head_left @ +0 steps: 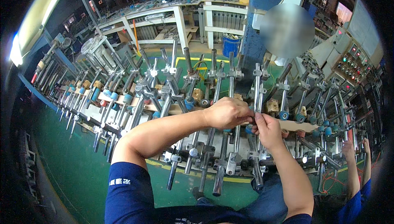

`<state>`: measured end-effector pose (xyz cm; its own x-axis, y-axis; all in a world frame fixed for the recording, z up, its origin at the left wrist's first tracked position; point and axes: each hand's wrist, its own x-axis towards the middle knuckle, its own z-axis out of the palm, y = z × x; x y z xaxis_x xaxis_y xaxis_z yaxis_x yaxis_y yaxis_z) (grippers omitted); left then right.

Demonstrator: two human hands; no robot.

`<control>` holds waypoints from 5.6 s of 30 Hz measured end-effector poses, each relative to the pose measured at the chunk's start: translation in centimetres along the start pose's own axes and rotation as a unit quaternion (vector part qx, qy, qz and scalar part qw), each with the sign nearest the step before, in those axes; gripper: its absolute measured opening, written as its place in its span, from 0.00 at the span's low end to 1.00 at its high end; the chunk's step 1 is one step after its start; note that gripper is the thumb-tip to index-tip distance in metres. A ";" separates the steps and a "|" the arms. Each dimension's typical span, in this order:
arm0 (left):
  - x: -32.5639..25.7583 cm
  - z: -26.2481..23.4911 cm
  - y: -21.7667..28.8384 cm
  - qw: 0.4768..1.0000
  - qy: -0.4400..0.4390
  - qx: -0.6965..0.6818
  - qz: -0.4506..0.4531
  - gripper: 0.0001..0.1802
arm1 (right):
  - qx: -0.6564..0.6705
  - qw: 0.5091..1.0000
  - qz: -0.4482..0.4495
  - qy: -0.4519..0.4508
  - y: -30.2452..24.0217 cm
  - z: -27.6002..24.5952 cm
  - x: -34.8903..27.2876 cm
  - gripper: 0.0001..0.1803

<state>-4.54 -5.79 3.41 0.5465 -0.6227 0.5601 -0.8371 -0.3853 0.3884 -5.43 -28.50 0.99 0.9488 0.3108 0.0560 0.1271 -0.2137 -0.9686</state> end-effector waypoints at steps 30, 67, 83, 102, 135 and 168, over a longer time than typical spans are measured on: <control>-0.3 0.2 -1.9 0.949 0.198 -0.118 -0.217 0.12 | -0.168 0.955 -0.204 -0.134 0.5 0.5 0.1 0.18; -1.2 0.8 -3.9 0.964 0.087 -0.141 -0.207 0.09 | -0.061 0.969 -0.119 -0.206 5.6 0.5 2.4 0.23; -0.1 -0.5 -0.5 0.983 -0.062 0.131 -0.111 0.19 | 0.321 0.936 -0.079 -0.123 0.9 -1.3 1.6 0.18; -6.5 2.2 -11.9 0.892 0.166 -0.274 -0.318 0.22 | -0.004 0.985 -0.134 -0.105 3.2 1.1 2.7 0.14; -1.9 1.2 -2.4 0.983 0.105 0.001 -0.151 0.09 | -0.118 0.969 -0.219 -0.015 3.6 1.1 2.4 0.14; 0.1 2.3 -0.4 0.990 0.078 -0.006 -0.117 0.12 | -0.189 0.971 -0.142 -0.022 0.8 -0.1 -0.1 0.14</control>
<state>-4.22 -7.26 1.62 0.7234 -0.4046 0.5595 -0.6874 -0.4982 0.5285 -5.37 -28.77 0.23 0.8476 0.4440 0.2904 0.4876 -0.4363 -0.7562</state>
